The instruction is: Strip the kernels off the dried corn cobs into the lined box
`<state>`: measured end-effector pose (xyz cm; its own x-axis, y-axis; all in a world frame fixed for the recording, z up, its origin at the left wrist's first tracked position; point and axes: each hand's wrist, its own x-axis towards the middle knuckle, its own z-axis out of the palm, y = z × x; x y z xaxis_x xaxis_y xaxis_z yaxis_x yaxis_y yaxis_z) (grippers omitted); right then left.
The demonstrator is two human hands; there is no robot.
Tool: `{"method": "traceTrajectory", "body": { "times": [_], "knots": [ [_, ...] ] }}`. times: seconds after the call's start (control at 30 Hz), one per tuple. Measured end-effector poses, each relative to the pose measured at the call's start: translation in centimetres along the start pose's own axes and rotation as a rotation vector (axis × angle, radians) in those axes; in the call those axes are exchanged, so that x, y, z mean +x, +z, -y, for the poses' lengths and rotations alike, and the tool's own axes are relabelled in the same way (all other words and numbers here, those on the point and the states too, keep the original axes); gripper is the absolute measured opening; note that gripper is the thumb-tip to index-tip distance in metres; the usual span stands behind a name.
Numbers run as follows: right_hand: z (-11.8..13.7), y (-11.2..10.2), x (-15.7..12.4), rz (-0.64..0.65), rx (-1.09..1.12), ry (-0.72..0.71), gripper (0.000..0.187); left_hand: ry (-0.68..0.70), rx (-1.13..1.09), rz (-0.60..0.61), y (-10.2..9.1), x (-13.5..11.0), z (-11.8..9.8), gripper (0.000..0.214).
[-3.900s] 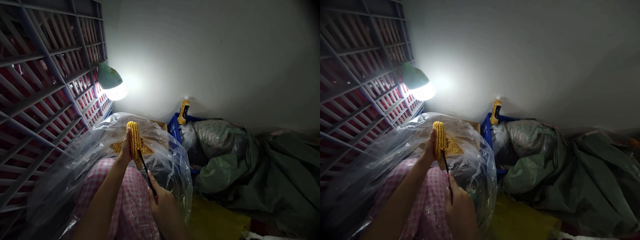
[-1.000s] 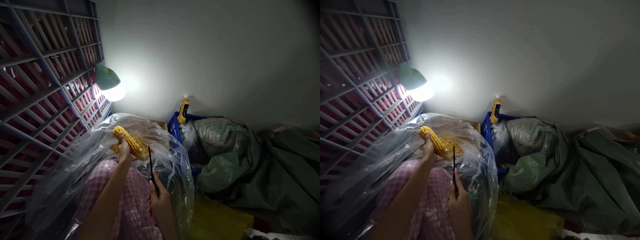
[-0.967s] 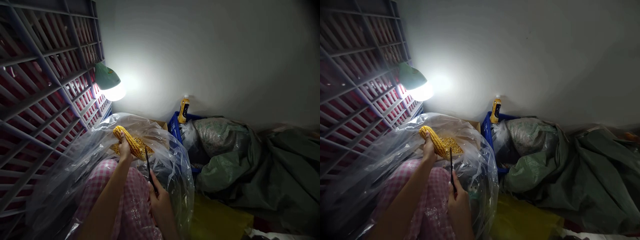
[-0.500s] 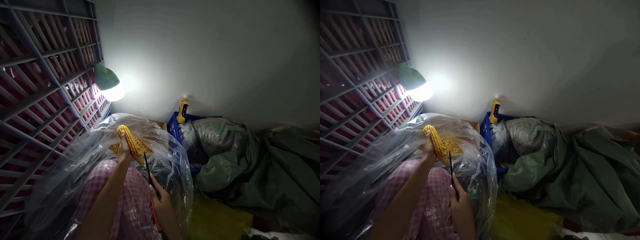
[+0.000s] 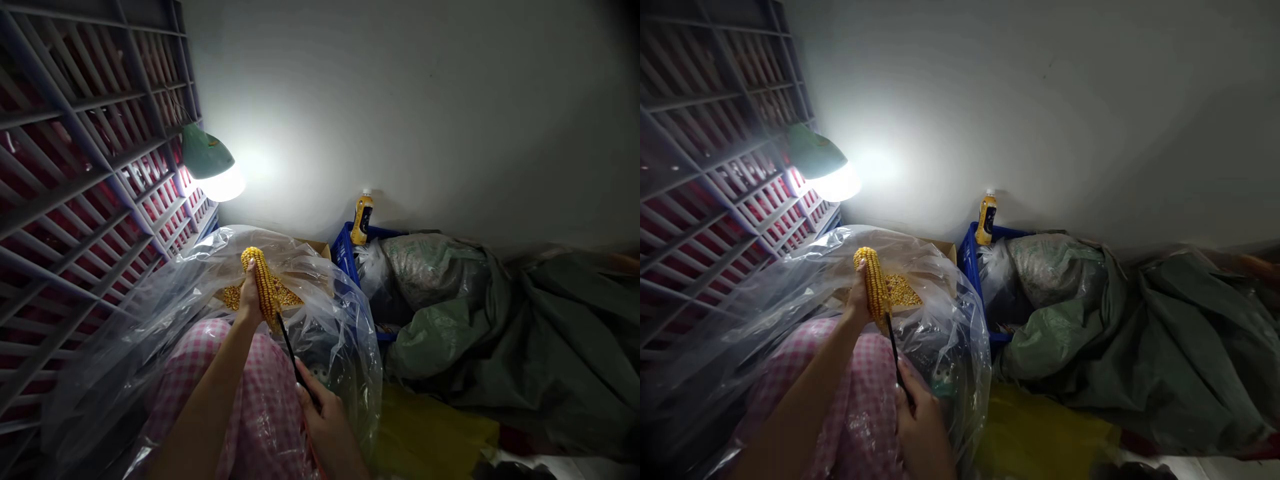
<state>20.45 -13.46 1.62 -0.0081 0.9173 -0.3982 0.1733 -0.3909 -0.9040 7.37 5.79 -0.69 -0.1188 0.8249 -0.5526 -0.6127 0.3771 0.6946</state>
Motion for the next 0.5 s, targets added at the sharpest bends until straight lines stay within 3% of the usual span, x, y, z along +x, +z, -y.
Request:
{"method": "traceTrajectory", "body": {
  "times": [0.13, 0.27, 0.37, 0.5],
  "knots": [
    [-1.1, 1.5, 0.5, -0.103, 0.117, 0.016, 0.056, -0.025, -0.022, 0.034, 0.1, -0.2, 0.0, 0.044],
    [-1.8, 2.8, 0.7, -0.272, 0.289, 0.147, 0.081, -0.051, -0.046, 0.05, 0.0, -0.3, 0.1, 0.044],
    [-1.2, 2.1, 0.3, -0.234, 0.24, 0.103, 0.076, -0.03, -0.042, 0.059, -0.1, -0.2, 0.2, 0.043],
    [-0.2, 0.3, -0.6, -0.062, 0.031, -0.013, 0.06, -0.032, -0.045, 0.05, -0.1, -0.1, 0.1, 0.042]
  ]
}}
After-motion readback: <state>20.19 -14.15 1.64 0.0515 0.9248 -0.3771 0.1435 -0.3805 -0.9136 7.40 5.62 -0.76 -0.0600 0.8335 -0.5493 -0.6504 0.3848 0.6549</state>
